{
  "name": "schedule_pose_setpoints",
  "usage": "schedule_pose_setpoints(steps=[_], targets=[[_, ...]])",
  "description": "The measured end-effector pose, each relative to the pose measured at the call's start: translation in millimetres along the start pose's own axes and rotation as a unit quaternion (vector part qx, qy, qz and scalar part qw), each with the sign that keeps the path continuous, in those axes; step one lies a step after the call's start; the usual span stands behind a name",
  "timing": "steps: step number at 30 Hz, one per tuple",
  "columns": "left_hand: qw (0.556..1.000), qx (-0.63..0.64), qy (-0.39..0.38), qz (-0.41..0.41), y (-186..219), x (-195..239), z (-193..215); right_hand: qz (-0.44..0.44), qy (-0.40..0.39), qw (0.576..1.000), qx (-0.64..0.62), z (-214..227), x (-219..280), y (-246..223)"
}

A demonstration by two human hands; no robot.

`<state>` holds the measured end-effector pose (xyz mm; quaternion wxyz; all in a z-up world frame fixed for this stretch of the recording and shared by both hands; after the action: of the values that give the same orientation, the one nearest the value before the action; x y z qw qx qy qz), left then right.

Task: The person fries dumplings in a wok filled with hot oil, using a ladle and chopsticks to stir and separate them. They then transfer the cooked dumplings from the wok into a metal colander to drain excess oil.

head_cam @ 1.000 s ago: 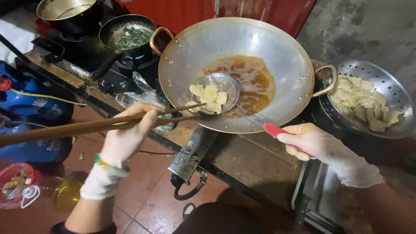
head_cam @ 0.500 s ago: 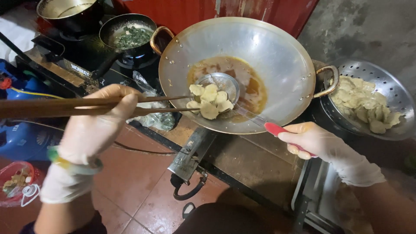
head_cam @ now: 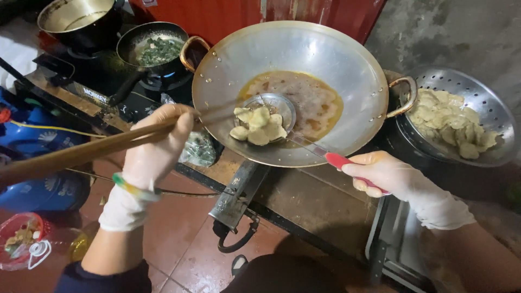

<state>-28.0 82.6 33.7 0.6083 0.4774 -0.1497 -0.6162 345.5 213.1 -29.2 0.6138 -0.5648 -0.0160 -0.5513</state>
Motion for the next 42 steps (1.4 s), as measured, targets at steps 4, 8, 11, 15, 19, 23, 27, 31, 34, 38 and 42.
schedule_pose_setpoints(steps=[4, 8, 11, 15, 19, 23, 27, 31, 34, 38, 42], targets=[[0.991, -0.125, 0.045, 0.018, -20.0, -7.4, -9.8, 0.008, 0.004, 1.0, -0.009, -1.1, 2.1, -2.5], [0.995, -0.103, 0.01, 0.007, -6.5, -8.8, -1.9, 0.01, 0.001, 1.0, -0.007, -0.6, -0.6, -0.4], [0.988, -0.114, -0.021, 0.103, 45.9, 1.0, 33.3, 0.005, 0.006, 1.0, 0.017, -3.9, 8.4, -8.9], [0.968, -0.161, -0.027, 0.191, 65.7, 11.6, 53.1, 0.031, -0.002, 0.999, 0.019, -1.3, -8.8, 2.6], [0.991, -0.122, -0.052, 0.014, 46.8, 11.9, 30.1, 0.034, -0.005, 0.999, 0.026, -6.8, -2.7, -3.6], [0.998, -0.048, -0.011, -0.029, 33.3, 2.4, 7.6, 0.013, -0.001, 1.0, 0.001, -10.2, 11.2, -14.5], [0.996, -0.083, -0.033, -0.021, 57.2, 10.0, 30.5, 0.032, -0.004, 0.999, -0.033, -2.3, -10.8, 11.1], [0.998, 0.005, 0.022, -0.055, 76.5, 25.3, 59.0, 0.05, -0.006, 0.997, -0.062, 2.5, -11.8, 17.0], [0.993, -0.004, 0.112, -0.04, 72.2, 41.4, 71.8, 0.039, 0.015, 0.997, -0.064, 16.6, -5.4, 17.2], [0.958, -0.034, 0.271, 0.083, 90.1, 60.4, 76.7, 0.094, 0.024, 0.995, 0.022, 65.0, -19.9, 36.5], [0.96, -0.044, 0.272, 0.054, 66.5, 75.9, 79.6, 0.104, 0.166, 0.978, -0.065, 63.6, 49.6, -4.3]])
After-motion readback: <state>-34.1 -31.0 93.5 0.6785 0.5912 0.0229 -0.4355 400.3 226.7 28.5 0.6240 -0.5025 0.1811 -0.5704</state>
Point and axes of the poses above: each hand's wrist, its own x-axis away from the middle knuckle, its own z-axis out of the back of the hand, y = z × x, the point moved 6 cm from there along -x, towards the middle knuckle, and after that the axes turned 4 degrees about x, right-handed, at the moved point
